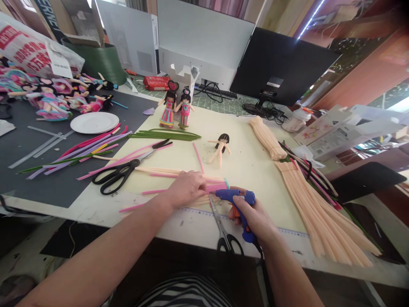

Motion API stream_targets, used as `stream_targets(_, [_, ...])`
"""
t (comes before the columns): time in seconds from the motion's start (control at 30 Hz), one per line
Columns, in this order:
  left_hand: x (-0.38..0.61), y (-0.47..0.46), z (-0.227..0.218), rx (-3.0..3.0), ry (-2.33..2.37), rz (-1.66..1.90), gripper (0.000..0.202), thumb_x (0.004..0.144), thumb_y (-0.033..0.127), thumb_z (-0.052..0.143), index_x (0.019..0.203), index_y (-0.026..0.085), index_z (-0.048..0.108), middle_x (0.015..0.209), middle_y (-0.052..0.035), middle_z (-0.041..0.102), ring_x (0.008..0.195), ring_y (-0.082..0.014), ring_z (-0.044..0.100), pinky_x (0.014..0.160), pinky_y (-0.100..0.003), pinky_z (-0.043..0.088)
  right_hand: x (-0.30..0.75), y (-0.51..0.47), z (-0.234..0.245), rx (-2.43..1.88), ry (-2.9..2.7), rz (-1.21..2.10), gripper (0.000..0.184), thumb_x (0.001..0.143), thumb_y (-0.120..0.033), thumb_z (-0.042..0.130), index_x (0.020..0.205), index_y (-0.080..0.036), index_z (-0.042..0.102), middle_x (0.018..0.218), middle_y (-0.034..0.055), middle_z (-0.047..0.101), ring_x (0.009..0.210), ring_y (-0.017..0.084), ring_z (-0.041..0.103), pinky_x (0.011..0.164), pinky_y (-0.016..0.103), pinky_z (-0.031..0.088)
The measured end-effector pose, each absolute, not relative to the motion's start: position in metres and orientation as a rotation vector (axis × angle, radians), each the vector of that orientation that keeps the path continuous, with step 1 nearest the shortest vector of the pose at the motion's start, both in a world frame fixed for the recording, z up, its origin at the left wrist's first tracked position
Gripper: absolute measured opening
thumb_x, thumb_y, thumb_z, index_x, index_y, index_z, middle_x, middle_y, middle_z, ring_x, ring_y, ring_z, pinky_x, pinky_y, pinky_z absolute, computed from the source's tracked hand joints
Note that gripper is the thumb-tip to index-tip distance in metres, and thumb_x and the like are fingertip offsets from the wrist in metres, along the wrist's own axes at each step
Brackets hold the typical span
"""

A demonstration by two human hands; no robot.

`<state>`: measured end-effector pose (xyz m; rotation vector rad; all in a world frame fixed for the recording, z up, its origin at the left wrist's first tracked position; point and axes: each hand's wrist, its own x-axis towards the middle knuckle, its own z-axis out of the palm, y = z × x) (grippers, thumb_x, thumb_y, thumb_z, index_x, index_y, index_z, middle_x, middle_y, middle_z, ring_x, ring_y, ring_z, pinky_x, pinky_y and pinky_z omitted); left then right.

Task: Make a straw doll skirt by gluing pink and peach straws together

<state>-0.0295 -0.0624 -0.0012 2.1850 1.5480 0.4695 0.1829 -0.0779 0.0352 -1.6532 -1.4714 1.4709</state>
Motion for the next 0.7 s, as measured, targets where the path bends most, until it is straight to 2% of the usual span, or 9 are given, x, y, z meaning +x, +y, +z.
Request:
stream_targets(0.5, [-0.0302,-0.062,-0.0014,2.196,1.549,0.463,0.013,0.083,0.029,0.058,0.079,0.023,0.069,0.085,-0.0014,0.062,0.087,-0.0189,0.056,0.078,-0.032,0.038,0.183,-0.0804,0.0342,-1.639,-1.466,1.469,0.043,0.081,-0.041,0.051,0.119,-0.019,0.053,0.053,-0.002,0.06,0.044,0.012,0.051,0.036,0.018,0.034])
stream_targets(0.7, [-0.03,-0.0618,-0.0014,2.205,1.548,0.472,0.015,0.083,0.028,0.056,0.078,0.024,0.069,0.085,-0.001,0.061,0.087,-0.0188,0.056,0.078,-0.032,0.038,0.1826,-0.0775,0.0323,-1.607,-1.422,1.476,0.05,0.082,-0.043,0.052,0.125,-0.019,0.049,0.054,-0.0017,0.062,0.044,0.011,0.051,0.038,0.018,0.036])
